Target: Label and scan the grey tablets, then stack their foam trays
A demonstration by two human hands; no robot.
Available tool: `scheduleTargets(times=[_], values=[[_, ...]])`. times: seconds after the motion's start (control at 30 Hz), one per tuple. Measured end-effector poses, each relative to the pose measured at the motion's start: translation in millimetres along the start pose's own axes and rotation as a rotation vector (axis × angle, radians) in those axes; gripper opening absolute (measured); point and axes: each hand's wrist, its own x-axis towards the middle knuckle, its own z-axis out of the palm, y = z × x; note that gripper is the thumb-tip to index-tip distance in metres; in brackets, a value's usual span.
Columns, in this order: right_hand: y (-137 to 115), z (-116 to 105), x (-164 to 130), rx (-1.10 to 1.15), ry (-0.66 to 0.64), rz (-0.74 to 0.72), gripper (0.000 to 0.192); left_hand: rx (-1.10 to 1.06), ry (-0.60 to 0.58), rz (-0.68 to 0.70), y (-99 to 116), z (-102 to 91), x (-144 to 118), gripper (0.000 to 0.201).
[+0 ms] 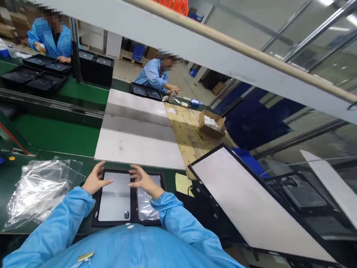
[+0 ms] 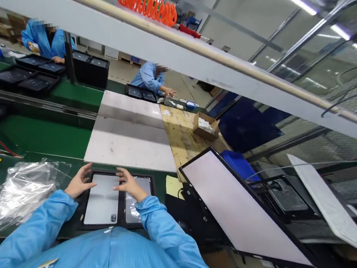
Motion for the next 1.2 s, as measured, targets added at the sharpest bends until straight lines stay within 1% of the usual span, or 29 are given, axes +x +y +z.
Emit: scheduleTargets(times=[0.07, 0.1, 0.17, 0.23, 0.27, 0.33, 0.4, 0.47, 0.53, 0.57, 0.6, 0.63, 0.67, 0.7, 0.73, 0.77, 0.8, 0.83, 0.93, 0.97, 1.03, 1.1, 1.17, 1.2], values=[[-16.8, 2.9, 2.8, 0.144, -0.036, -0.076, 0.09, -0.002, 0.009, 0.046, 17.9, 15.4, -1.1, 0.1], [-26.1, 4.2, 6.3, 0.186, -0.052, -0.111, 0.088, -0.03, 0.013, 0.074, 27.9, 23.4, 1.3, 0.097], [-41.3, 7.6, 14.4, 0.211, -0.068, -0.15, 0.088, -0.113, 0.026, 0.114, 45.0, 36.7, 8.4, 0.091], [-48.0, 13.4, 18.9, 0.216, -0.073, -0.143, 0.085, -0.169, 0.043, 0.116, 53.2, 43.7, 12.2, 0.088], [-48.0, 17.2, 18.7, 0.226, -0.073, -0.119, 0.081, -0.19, 0.057, 0.109, 53.1, 44.6, 11.4, 0.087], [-44.7, 26.3, 14.1, 0.248, -0.06, -0.05, 0.07, -0.245, 0.084, 0.069, 45.8, 42.0, 5.4, 0.09], [-43.7, 35.1, 7.5, 0.263, -0.047, -0.033, 0.061, -0.323, 0.104, -0.017, 34.1, 35.8, -3.5, 0.091], [-51.7, 41.0, 4.5, 0.27, -0.081, -0.128, 0.056, -0.381, 0.141, -0.116, 25.3, 29.8, -11.4, 0.088], [-67.8, 41.5, 9.5, 0.264, -0.091, -0.285, 0.056, -0.392, 0.188, -0.176, 23.2, 26.4, -15.5, 0.082], [-76.3, 39.9, 15.0, 0.244, -0.04, -0.35, 0.055, -0.384, 0.209, -0.184, 24.8, 26.1, -16.1, 0.079], [-83.5, 37.7, 21.8, 0.203, 0.06, -0.382, 0.053, -0.37, 0.219, -0.182, 27.6, 26.6, -16.1, 0.078], [-88.1, 35.4, 28.9, 0.138, 0.183, -0.37, 0.048, -0.352, 0.22, -0.174, 31.1, 27.7, -16.0, 0.076], [-89.6, 34.0, 35.7, 0.058, 0.287, -0.316, 0.042, -0.332, 0.222, -0.16, 34.8, 29.1, -16.1, 0.076], [-87.9, 33.8, 41.7, -0.017, 0.344, -0.236, 0.037, -0.311, 0.227, -0.154, 38.2, 30.4, -17.0, 0.074], [-83.5, 35.2, 46.7, -0.07, 0.339, -0.152, 0.035, -0.294, 0.232, -0.164, 40.9, 31.2, -18.8, 0.073], [-77.0, 38.2, 50.6, -0.08, 0.288, -0.096, 0.034, -0.28, 0.231, -0.191, 42.7, 31.1, -21.7, 0.071], [-69.6, 42.2, 53.4, -0.052, 0.236, -0.066, 0.034, -0.275, 0.221, -0.227, 43.6, 29.8, -25.8, 0.07], [-62.0, 46.8, 55.1, 0.0, 0.21, -0.053, 0.034, -0.28, 0.206, -0.265, 43.6, 27.2, -30.8, 0.069], [-43.2, 59.9, 54.1, 0.132, 0.26, 0.011, 0.04, -0.329, 0.182, -0.321, 39.8, 13.1, -50.0, 0.068], [-38.5, 63.3, 52.3, 0.15, 0.256, 0.025, 0.042, -0.334, 0.198, -0.325, 38.0, 7.0, -56.7, 0.067], [-30.4, 68.4, 48.3, 0.183, 0.232, -0.023, 0.045, -0.296, 0.226, -0.341, 34.3, -6.4, -68.5, 0.063], [-23.6, 71.2, 45.3, 0.189, 0.284, -0.077, 0.046, -0.225, 0.252, -0.345, 30.7, -19.9, -77.5, 0.059], [-17.9, 70.3, 43.9, 0.159, 0.357, -0.055, 0.044, -0.164, 0.289, -0.339, 27.6, -32.4, -83.4, 0.057], [-15.6, 68.0, 43.4, 0.13, 0.359, -0.029, 0.043, -0.144, 0.31, -0.342, 26.2, -38.0, -85.5, 0.056]])
